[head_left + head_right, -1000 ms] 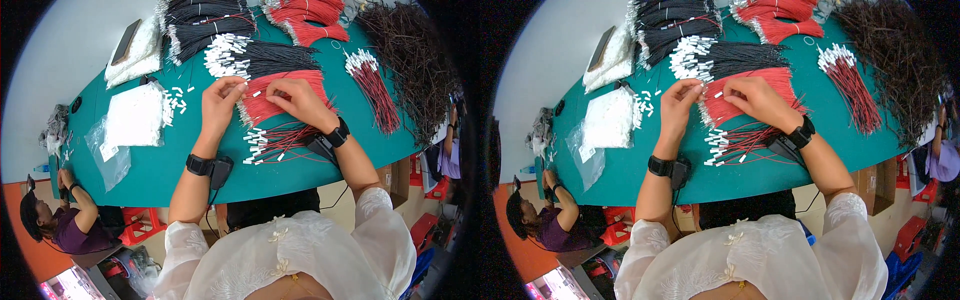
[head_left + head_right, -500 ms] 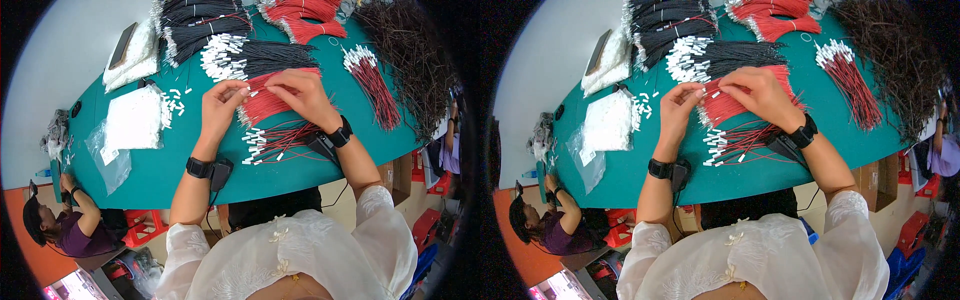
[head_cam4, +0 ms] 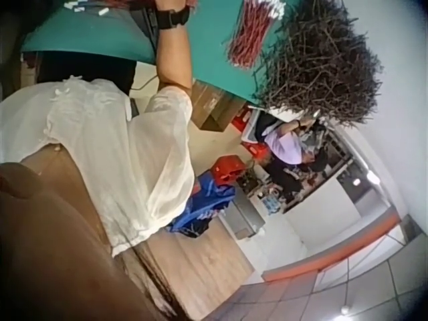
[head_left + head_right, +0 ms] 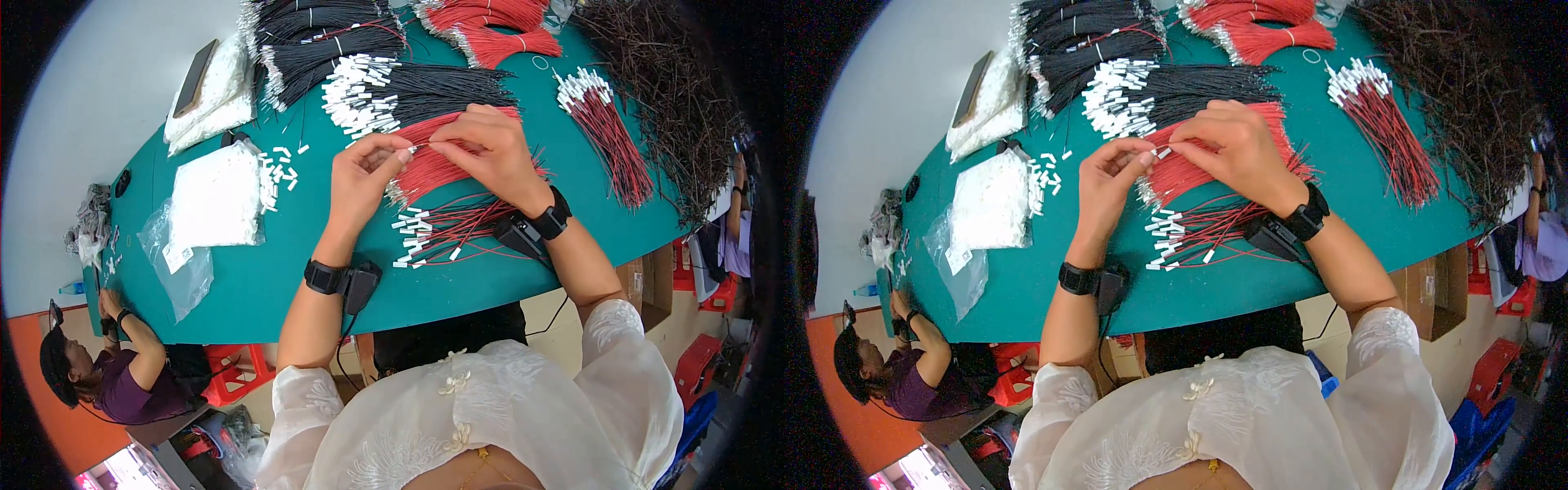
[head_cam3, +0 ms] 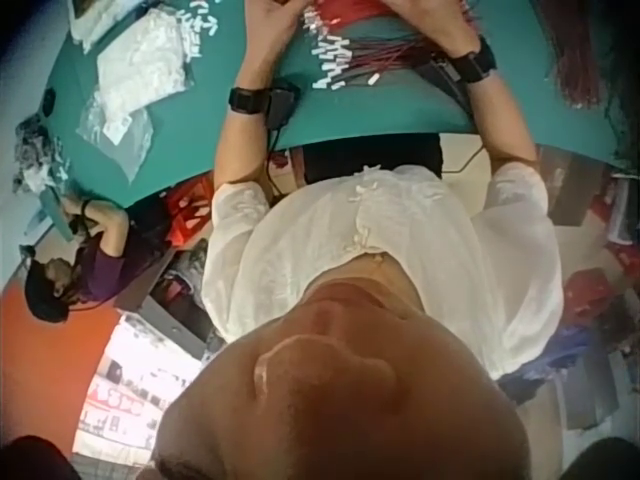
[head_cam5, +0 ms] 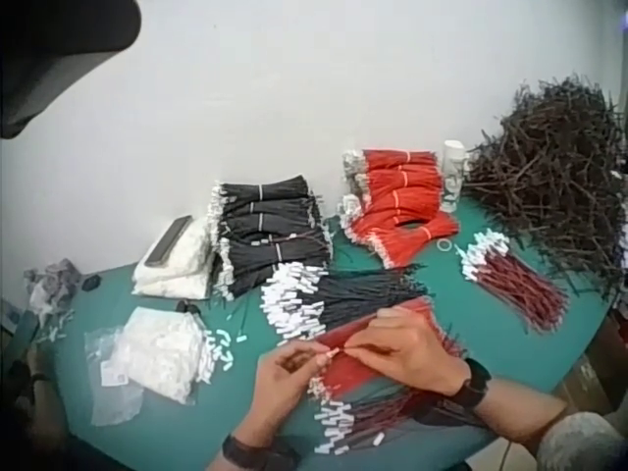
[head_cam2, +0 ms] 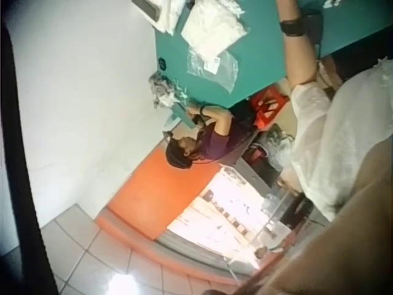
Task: The person picks up a red wire and a white connector, joins them by hand, and places the assembled unit onto a pile, repeating the process several times.
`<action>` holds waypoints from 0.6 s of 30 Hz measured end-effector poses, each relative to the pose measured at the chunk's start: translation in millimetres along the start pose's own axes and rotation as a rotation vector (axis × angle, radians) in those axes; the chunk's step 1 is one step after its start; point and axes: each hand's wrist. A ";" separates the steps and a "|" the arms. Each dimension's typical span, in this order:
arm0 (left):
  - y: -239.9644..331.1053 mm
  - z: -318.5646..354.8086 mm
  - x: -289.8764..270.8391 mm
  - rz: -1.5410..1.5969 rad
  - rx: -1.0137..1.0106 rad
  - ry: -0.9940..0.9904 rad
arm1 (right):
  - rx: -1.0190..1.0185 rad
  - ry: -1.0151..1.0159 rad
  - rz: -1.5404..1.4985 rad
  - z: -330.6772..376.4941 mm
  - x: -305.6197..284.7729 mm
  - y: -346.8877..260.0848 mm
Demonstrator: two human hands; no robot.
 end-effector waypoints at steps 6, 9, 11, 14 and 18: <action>2.0 -0.2 0.3 0.005 -0.012 -0.007 | 0.024 -0.041 0.017 -0.6 -1.6 -3.7; 2.0 -0.1 0.2 -0.010 -0.016 -0.002 | 0.025 -0.051 0.015 -0.8 -2.0 -3.2; 2.0 -0.1 0.0 -0.017 -0.018 0.000 | 0.012 -0.053 0.021 -1.4 -2.5 -2.6; 1.2 -0.7 -0.6 0.020 -0.014 -0.004 | 0.007 -0.059 0.029 -1.7 -4.4 -2.5; 1.3 -1.4 -1.9 0.021 -0.018 -0.017 | -0.017 -0.057 0.034 -1.7 -3.7 -0.8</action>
Point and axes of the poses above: each hand's wrist, its own z-axis away from the middle knuckle, its own x-axis out of the palm, y = z × x, and after that the axes turned 3 degrees about z, right-handed
